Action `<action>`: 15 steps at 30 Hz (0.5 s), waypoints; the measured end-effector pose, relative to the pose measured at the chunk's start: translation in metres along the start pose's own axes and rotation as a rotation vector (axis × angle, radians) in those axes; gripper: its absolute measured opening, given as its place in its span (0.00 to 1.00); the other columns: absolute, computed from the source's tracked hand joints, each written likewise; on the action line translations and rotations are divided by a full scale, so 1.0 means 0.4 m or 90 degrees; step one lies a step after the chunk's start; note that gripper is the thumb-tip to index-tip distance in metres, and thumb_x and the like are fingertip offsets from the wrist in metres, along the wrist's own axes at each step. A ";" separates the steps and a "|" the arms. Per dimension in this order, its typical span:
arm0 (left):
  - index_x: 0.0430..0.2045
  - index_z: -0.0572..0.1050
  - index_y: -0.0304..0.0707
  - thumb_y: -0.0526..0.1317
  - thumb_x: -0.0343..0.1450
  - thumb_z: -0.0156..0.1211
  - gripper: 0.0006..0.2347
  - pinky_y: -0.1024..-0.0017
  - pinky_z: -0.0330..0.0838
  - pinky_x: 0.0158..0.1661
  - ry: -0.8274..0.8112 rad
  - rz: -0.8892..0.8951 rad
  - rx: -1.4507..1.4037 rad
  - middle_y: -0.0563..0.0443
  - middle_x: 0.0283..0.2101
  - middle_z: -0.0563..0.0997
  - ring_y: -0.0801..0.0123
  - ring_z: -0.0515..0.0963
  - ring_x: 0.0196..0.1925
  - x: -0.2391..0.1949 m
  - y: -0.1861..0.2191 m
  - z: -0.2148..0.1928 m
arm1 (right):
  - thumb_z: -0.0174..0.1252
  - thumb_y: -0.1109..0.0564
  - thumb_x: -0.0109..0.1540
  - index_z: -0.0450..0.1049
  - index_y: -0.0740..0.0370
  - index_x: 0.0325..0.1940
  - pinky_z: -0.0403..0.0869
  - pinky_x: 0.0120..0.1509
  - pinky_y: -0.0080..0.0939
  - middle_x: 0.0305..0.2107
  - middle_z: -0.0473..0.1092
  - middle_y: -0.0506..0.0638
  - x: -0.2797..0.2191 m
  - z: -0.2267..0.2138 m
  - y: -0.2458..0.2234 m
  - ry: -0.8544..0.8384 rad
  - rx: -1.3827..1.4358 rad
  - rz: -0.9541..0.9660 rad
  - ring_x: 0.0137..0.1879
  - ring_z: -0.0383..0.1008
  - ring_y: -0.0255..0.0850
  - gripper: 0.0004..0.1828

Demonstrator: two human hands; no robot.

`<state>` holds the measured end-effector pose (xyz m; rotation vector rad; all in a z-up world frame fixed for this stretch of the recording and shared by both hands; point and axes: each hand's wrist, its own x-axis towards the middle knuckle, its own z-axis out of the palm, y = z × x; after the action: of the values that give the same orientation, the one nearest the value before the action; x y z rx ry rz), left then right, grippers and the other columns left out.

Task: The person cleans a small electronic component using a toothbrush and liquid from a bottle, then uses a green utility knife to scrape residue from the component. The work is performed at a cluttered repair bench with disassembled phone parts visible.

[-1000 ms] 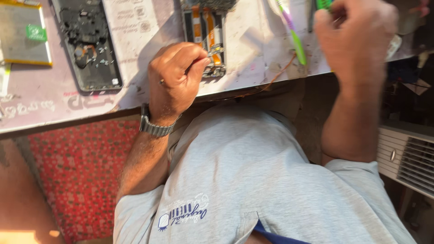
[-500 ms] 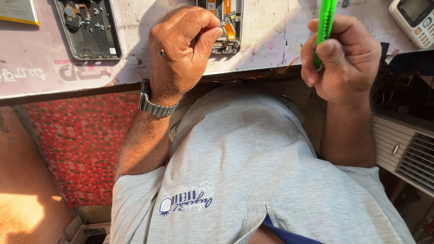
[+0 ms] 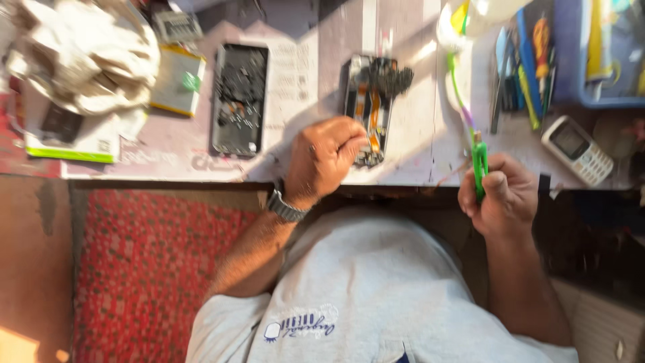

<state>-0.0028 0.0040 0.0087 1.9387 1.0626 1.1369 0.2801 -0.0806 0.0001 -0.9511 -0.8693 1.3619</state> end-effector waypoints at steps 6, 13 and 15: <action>0.30 0.78 0.36 0.34 0.70 0.68 0.04 0.70 0.74 0.30 -0.007 -0.032 0.013 0.51 0.29 0.82 0.68 0.82 0.28 -0.010 -0.018 0.015 | 0.58 0.51 0.73 0.73 0.69 0.50 0.69 0.27 0.33 0.28 0.73 0.58 0.050 -0.005 0.007 -0.010 0.076 0.022 0.24 0.70 0.38 0.15; 0.31 0.78 0.38 0.36 0.69 0.69 0.04 0.68 0.74 0.32 0.030 0.008 0.086 0.50 0.31 0.83 0.64 0.82 0.31 -0.016 -0.011 0.028 | 0.52 0.60 0.71 0.69 0.71 0.63 0.72 0.27 0.33 0.36 0.74 0.59 0.046 0.024 0.022 -0.074 -0.029 0.067 0.26 0.72 0.35 0.17; 0.31 0.78 0.38 0.36 0.70 0.69 0.04 0.69 0.74 0.31 0.030 -0.006 0.088 0.50 0.30 0.83 0.65 0.82 0.30 -0.014 -0.012 0.029 | 0.52 0.61 0.71 0.69 0.71 0.63 0.72 0.27 0.32 0.36 0.75 0.59 0.041 0.020 0.020 -0.063 -0.045 0.059 0.25 0.72 0.34 0.17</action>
<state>0.0046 -0.0001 -0.0022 2.0204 1.2020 1.1349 0.2704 -0.0639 -0.0047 -0.9948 -0.9636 1.4757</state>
